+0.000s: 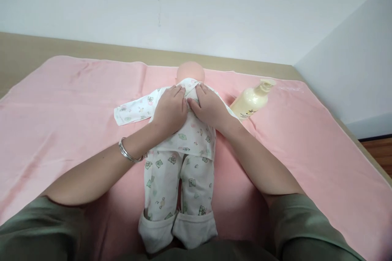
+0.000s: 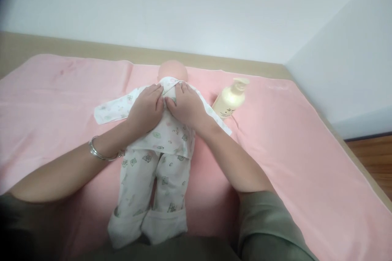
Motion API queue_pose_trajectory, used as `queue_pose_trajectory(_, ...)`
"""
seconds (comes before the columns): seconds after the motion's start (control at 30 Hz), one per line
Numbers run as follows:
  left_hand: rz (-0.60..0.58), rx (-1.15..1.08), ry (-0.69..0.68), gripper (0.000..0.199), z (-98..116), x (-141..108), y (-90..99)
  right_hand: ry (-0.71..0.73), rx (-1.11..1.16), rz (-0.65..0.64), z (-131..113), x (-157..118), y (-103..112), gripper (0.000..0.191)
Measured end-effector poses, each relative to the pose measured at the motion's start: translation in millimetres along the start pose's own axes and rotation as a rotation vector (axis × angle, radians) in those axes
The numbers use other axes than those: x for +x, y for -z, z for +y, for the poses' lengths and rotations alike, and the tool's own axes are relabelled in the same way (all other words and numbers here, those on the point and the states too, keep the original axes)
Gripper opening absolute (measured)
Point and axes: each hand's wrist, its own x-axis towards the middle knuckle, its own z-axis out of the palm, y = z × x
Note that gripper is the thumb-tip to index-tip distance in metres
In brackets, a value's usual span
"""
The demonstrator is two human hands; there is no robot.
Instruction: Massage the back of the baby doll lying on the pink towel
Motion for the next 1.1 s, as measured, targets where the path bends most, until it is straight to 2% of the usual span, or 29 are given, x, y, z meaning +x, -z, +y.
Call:
queue_pose_trajectory(0.13, -0.079, -0.042, 0.103, 0.05, -6, 9, 6.2, -0.029, -0.151, 0.079, -19, -15, -3, 0.062)
queue_pose_trajectory(0.23, -0.154, -0.136, 0.174, 0.049, -15, 21, 12.2, -0.032, -0.268, 0.087, -33, -30, -2, 0.062)
queue_pose_trajectory(0.3, -0.155, -0.189, 0.176, 0.051, -19, 25, 13.9, -0.024, -0.282, 0.082, -38, -34, 0, 0.061)
queue_pose_trajectory(0.4, -0.147, -0.142, 0.157, 0.049, -16, 21, 13.0, -0.045, -0.188, 0.077, -31, -27, 4, 0.054)
queue_pose_trajectory(0.53, -0.085, 0.029, 0.052, 0.053, 5, -2, 9.7, -0.182, -0.029, 0.043, -13, -6, 6, 0.051)
queue_pose_trajectory(0.63, -0.087, 0.077, -0.013, 0.058, 17, -15, 10.0, -0.203, -0.062, 0.04, -8, 0, 4, 0.052)
queue_pose_trajectory(0.73, -0.127, 0.038, 0.0, 0.054, 14, -8, 14.7, -0.158, -0.175, 0.065, -17, -9, 1, 0.053)
queue_pose_trajectory(0.9, -0.174, -0.036, 0.131, 0.043, -9, 18, 19.3, -0.073, -0.309, 0.078, -38, -29, 1, 0.058)
queue_pose_trajectory(1.0, -0.137, -0.01, 0.131, 0.04, -11, 19, 16.5, -0.064, -0.261, 0.076, -36, -27, 3, 0.054)
queue_pose_trajectory(1.1, -0.099, 0.061, 0.078, 0.043, 0, 7, 13.4, -0.125, -0.144, 0.05, -23, -14, 7, 0.046)
